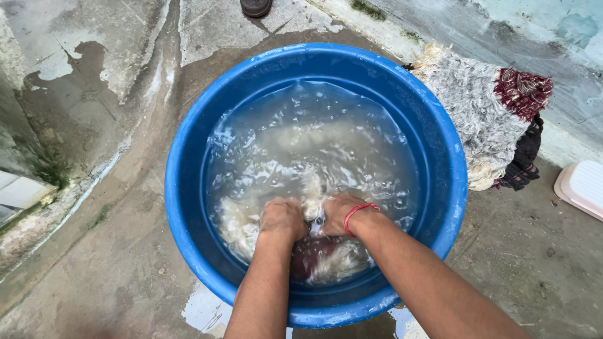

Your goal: The person rubs a cloth with their hands against a concrete floor, puts it in a blue bucket filled with water, and then continues scrubbing the cloth inside the water.

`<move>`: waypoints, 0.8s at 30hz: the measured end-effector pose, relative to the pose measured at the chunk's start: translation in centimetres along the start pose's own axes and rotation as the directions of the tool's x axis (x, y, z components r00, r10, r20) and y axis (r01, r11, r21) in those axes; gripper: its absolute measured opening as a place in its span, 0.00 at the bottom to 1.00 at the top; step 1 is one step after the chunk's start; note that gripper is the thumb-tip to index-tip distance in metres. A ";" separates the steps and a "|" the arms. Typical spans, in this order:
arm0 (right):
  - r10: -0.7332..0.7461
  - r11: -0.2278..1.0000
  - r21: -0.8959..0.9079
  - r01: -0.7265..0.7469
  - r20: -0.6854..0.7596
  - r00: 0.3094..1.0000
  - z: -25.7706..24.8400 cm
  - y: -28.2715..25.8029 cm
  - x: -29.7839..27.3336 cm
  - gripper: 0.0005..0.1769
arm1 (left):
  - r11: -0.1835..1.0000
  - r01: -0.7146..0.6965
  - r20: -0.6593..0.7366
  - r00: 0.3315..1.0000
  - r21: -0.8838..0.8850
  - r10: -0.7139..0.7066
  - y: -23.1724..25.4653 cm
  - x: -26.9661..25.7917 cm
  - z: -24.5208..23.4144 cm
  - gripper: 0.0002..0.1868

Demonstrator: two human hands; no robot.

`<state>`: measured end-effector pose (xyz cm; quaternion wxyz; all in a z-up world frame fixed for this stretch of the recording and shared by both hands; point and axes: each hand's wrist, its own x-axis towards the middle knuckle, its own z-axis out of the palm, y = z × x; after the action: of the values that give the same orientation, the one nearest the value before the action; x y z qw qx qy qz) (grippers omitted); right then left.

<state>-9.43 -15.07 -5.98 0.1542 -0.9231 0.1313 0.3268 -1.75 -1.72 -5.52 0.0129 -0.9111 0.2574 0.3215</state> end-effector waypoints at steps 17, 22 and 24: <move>0.121 0.975 0.219 -0.036 -0.391 0.913 -3.2 -1.8 -2.3 0.24 | 0.966 -0.228 -0.552 0.824 -0.119 0.127 -0.5 -2.6 -2.7 0.12; 0.098 0.964 0.243 0.103 -0.693 0.714 -4.5 -2.1 -4.0 0.25 | 0.926 -0.147 -0.653 0.746 -0.348 -0.127 0.2 -4.4 -5.1 0.11; 0.085 0.960 0.232 0.160 -0.779 0.622 -4.6 -2.2 -4.4 0.23 | 0.923 -0.167 -0.683 0.719 -0.347 -0.127 0.3 -5.2 -5.8 0.12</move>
<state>-9.45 -14.14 0.68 0.2170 -0.9441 0.2102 -0.1321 -1.92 -0.67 2.17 -0.2670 -0.9458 0.1850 0.0009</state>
